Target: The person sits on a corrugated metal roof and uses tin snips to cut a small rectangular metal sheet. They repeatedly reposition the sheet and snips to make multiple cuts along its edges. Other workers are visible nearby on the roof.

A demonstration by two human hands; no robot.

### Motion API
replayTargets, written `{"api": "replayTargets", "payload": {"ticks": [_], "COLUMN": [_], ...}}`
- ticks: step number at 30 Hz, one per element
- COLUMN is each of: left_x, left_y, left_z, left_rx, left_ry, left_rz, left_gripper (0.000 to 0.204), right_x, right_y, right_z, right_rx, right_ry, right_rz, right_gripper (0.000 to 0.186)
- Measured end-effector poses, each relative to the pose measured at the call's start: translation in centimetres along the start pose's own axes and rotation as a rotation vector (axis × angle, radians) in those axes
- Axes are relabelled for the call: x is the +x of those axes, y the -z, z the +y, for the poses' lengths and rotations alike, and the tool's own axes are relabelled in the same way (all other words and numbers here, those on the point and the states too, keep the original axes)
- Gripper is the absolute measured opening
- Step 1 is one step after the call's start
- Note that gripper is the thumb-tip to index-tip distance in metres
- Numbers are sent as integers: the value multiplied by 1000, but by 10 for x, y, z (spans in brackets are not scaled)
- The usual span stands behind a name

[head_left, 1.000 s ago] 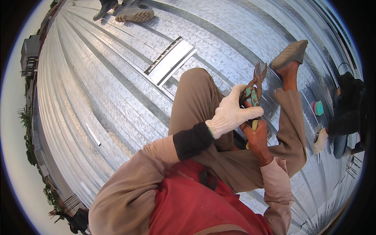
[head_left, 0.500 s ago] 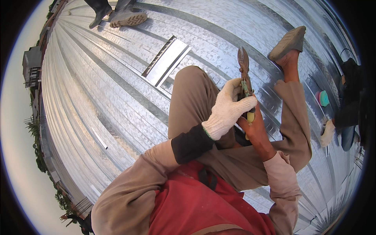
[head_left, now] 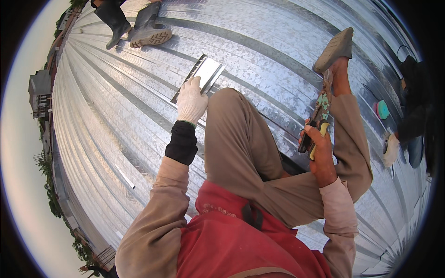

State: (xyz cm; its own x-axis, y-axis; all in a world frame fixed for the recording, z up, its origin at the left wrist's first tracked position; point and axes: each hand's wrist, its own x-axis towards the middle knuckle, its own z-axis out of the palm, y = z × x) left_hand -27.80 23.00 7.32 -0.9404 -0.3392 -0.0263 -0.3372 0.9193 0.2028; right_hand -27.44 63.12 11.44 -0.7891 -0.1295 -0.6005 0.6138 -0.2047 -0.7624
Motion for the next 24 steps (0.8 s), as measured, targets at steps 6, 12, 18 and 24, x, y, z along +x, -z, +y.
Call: {"api": "replayTargets", "payload": {"ticks": [6,12,18,24], "left_x": [-13,-11,25,85], "left_y": [-41,-33,15,42], "left_z": [-29,-35,-28,27], "left_rx": [196,162,-237,-1787], "left_ry": [-148,-34,254,79], "left_rz": [46,152,324,247], "left_gripper": [39,29,40,43], "right_x": [0,1,0,1], "right_y": [-2,0,-4,1], "right_z": [0,6,4,1], "right_rx": [-92,-188,-132,-135], "right_ry": [17,-38,-31,-13], "right_rz": [-34,-122,-81,-110], "right_gripper": [38,52,54,55]}}
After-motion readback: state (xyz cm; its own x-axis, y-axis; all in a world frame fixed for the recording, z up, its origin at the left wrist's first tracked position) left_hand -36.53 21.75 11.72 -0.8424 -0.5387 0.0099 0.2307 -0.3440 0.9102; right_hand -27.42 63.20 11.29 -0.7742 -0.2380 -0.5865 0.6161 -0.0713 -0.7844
